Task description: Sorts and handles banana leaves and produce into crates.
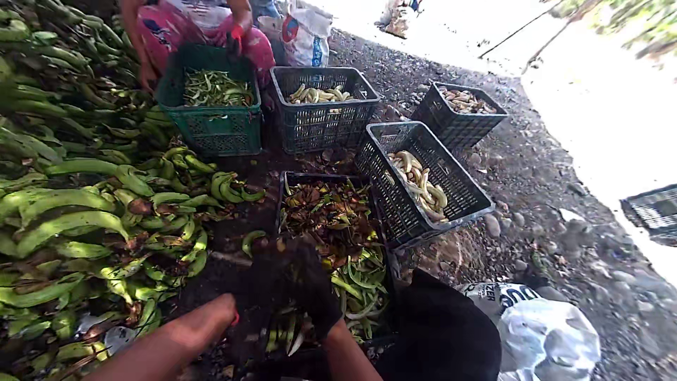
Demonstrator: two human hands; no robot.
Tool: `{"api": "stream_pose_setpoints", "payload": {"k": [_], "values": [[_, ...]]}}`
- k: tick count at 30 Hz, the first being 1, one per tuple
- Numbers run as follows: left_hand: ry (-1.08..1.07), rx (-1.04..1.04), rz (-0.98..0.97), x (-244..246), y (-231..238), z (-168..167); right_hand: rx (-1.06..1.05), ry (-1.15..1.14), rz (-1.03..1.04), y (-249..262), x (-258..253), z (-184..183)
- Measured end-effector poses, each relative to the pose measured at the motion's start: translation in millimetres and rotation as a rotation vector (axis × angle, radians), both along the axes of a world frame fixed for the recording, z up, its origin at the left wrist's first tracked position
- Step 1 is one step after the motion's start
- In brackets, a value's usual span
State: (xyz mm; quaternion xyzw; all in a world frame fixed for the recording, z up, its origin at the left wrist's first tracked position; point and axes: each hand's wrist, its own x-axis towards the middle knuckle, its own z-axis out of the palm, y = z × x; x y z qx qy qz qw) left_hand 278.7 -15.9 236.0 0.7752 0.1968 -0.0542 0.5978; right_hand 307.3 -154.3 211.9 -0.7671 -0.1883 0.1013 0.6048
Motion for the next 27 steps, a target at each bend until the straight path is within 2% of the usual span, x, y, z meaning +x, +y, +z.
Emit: {"api": "stream_pose_setpoints", "payload": {"k": [2, 3, 6, 8, 10, 12, 14, 18, 21, 24, 27], "values": [[0.029, -0.018, -0.036, 10, -34, -11, -0.175, -0.14, -0.013, -37, 5, -8], [0.007, -0.08, -0.034, 13, -49, -19, -0.176, -0.081, -0.034, -51, 7, -9], [0.055, -0.183, -0.173, 22, -74, -31, 0.027, 0.351, -0.204, -75, 19, -1], [0.105, -0.163, -0.258, 33, -85, -29, 0.027, 0.426, -0.284, -87, 29, 0], [0.099, -0.182, -0.28, 44, -93, -16, -0.046, 0.382, -0.282, -98, 40, -1], [0.087, -0.217, -0.277, 54, -96, 10, -0.213, 0.236, -0.209, -106, 50, 1], [0.088, -0.144, -0.281, 62, -95, 31, -0.203, 0.213, -0.234, -107, 56, 10], [0.077, -0.139, -0.317, 65, -78, 58, -0.163, 0.248, -0.289, -102, 61, 47], [0.069, -0.127, -0.317, 53, -52, 70, -0.126, 0.2, -0.285, -95, 58, 60], [0.037, -0.06, -0.323, 26, 2, 55, -0.198, 0.006, -0.095, -79, 46, 60], [0.169, 0.019, -0.145, -20, 66, 40, -0.213, 0.061, 0.13, -40, 27, 51]]}}
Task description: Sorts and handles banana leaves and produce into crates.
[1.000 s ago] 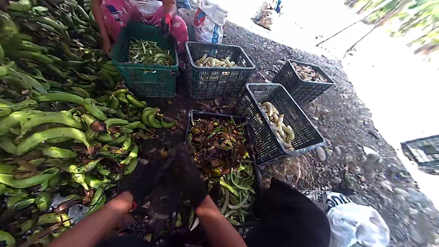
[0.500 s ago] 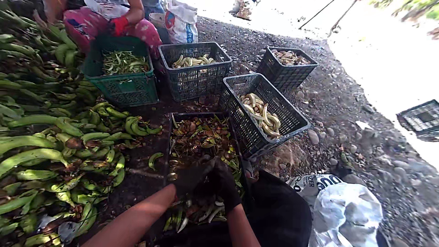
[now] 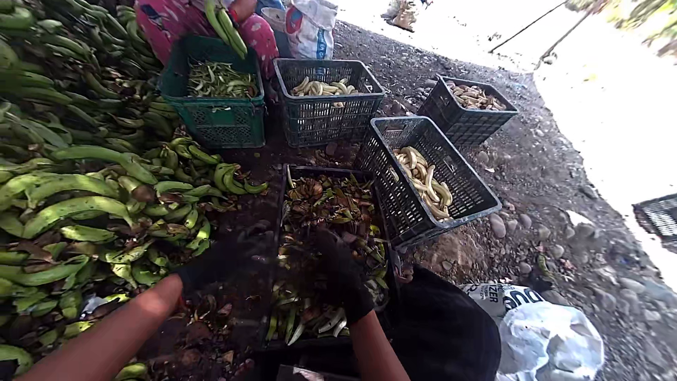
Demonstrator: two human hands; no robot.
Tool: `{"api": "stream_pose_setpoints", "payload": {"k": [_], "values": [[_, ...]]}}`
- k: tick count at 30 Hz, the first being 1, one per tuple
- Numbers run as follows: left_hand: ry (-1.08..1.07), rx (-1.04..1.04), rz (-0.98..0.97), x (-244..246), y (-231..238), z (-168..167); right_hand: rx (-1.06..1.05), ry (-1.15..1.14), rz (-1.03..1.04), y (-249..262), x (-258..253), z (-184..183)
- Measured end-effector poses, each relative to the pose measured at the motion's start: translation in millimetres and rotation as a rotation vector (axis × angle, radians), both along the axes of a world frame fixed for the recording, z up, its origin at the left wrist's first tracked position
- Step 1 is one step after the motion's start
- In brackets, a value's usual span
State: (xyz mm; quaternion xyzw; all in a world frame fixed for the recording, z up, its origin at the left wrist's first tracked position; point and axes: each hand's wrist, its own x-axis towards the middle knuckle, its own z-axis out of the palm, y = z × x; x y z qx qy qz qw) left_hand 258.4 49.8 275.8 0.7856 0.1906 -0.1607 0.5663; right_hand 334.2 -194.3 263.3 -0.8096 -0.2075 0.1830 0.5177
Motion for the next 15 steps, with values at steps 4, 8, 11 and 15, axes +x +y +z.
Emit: {"api": "stream_pose_setpoints", "payload": {"k": [4, 8, 11, 15], "values": [[-0.025, 0.238, 0.228, -79, 87, -68, 0.08, 0.47, 0.173, 77, -32, -28], [0.192, 0.265, 0.416, -198, 97, -117, -0.22, 0.226, 0.719, 132, -66, -104], [0.496, 0.002, 0.736, -244, 57, -113, -0.424, 0.113, 0.827, 157, -85, -164], [0.645, -0.245, 0.983, -287, 5, -131, -0.771, 0.138, 0.815, 173, -103, -202]]}}
